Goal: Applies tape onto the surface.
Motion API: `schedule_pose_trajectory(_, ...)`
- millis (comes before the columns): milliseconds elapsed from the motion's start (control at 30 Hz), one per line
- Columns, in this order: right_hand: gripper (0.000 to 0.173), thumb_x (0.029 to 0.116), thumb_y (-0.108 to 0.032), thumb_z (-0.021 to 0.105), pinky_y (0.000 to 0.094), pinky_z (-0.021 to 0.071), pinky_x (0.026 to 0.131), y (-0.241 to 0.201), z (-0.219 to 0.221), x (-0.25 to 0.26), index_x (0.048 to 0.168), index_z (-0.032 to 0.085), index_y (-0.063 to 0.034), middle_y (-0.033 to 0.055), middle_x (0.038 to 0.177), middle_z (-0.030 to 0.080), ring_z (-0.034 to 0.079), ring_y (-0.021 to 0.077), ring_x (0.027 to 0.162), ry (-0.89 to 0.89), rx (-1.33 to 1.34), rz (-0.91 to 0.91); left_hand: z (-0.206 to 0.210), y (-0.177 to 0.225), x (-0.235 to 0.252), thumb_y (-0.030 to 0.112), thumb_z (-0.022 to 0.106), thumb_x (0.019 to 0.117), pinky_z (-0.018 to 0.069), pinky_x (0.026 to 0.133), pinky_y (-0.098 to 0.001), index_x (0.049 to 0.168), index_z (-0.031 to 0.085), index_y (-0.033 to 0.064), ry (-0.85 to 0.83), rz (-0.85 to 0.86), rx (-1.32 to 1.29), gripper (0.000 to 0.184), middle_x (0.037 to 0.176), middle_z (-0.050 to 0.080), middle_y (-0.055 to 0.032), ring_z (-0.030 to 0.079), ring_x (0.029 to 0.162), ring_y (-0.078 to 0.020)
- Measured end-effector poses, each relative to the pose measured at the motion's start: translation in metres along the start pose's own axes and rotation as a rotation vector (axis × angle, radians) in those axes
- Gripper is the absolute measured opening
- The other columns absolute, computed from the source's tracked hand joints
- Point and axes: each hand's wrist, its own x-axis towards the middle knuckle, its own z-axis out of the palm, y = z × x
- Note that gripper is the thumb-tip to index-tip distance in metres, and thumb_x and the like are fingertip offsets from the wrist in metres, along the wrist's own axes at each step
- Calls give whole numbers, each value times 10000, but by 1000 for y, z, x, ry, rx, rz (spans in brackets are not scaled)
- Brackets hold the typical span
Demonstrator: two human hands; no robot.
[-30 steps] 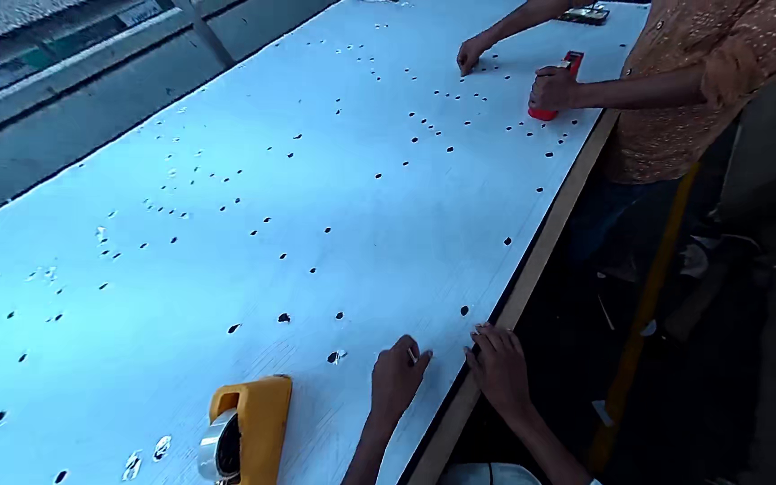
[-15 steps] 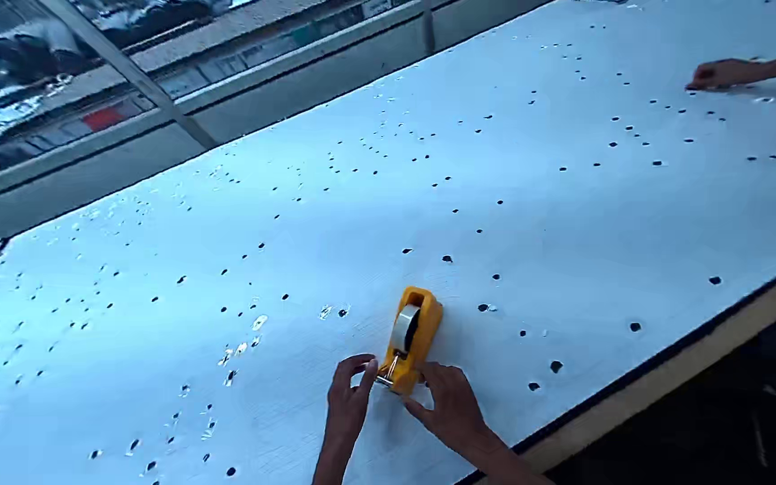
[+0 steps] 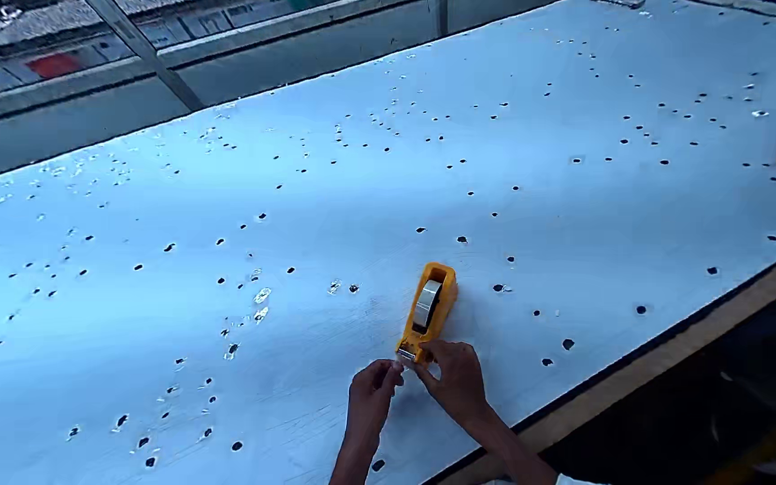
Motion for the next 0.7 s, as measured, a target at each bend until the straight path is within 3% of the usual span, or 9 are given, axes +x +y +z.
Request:
schedule_pose_trajectory(33, 390, 952, -485, 642, 471, 510, 933, 1, -1, 1, 1142, 763, -167, -30, 970, 760, 711, 148, 900, -26, 14, 0, 4, -2, 1, 103, 589, 1022, 443, 533, -206, 920, 694, -6, -8, -104, -167, 183, 715, 643, -28, 531, 554, -72)
schedule_pose_trajectory(100, 397, 970, -471, 629, 471, 492, 965, 7, -6, 1, 1188, 745, -160, -15, 1025, 759, 706, 156, 941, -97, 49, -6, 12, -1, 1, 110, 548, 1053, 456, 491, -206, 916, 657, -4, -35, -348, -411, 209, 711, 613, -35, 513, 520, -72)
schedule_pose_trajectory(200, 411, 981, -448, 614, 471, 491, 995, 32, -24, -6, 1265, 719, -170, -5, 1071, 753, 702, 176, 998, -111, 50, 29, 37, -7, -14, 110, 556, 1046, 469, 473, -216, 935, 640, 4, -60, -504, -383, 175, 693, 605, -19, 518, 503, -71)
schedule_pose_trajectory(333, 402, 980, -425, 627, 509, 485, 1074, 98, -73, -25, 1278, 720, -170, 46, 1251, 716, 645, 262, 1222, 68, -35, 141, 86, -7, -23, 103, 611, 1001, 503, 523, -240, 972, 695, -15, -212, -131, -179, 147, 741, 674, -37, 582, 567, -88)
schedule_pose_trajectory(433, 477, 959, -520, 617, 541, 475, 1072, 161, -100, -50, 1269, 727, -174, 59, 1313, 688, 614, 298, 1264, 199, -165, 181, 133, 18, 25, 174, 634, 995, 586, 637, -297, 1033, 719, 3, -281, 137, 98, 195, 834, 720, -45, 681, 699, -126)
schedule_pose_trajectory(500, 539, 962, -605, 551, 535, 450, 1088, 194, -108, -63, 1258, 733, -193, 44, 1334, 679, 611, 284, 1267, 203, -232, 179, 164, 49, 71, 191, 623, 1009, 600, 721, -342, 1083, 720, 12, -279, 206, 276, 217, 879, 730, -59, 699, 767, -150)
schedule_pose_trajectory(567, 511, 985, -604, 512, 521, 444, 1096, 211, -110, -71, 1210, 751, -213, 1, 1340, 683, 619, 242, 1265, 205, -269, 141, 191, 89, 115, 202, 597, 1042, 587, 768, -433, 1158, 699, 1, -262, 233, 407, 253, 931, 726, -123, 694, 803, -226)
schedule_pose_trajectory(633, 495, 993, -602, 497, 521, 438, 1094, 215, -106, -73, 1182, 762, -229, -24, 1335, 689, 626, 223, 1259, 224, -303, 115, 214, 129, 154, 183, 550, 1068, 566, 866, -527, 1224, 661, -41, -242, 262, 522, 294, 1005, 718, -208, 702, 908, -328)
schedule_pose_trajectory(700, 490, 993, -611, 491, 512, 428, 1094, 211, -102, -74, 1172, 765, -247, -41, 1324, 693, 629, 204, 1245, 237, -314, 125, 233, 146, 201, 183, 532, 1071, 543, 928, -571, 1267, 641, -48, -189, 278, 622, 322, 1034, 721, -229, 707, 973, -375)
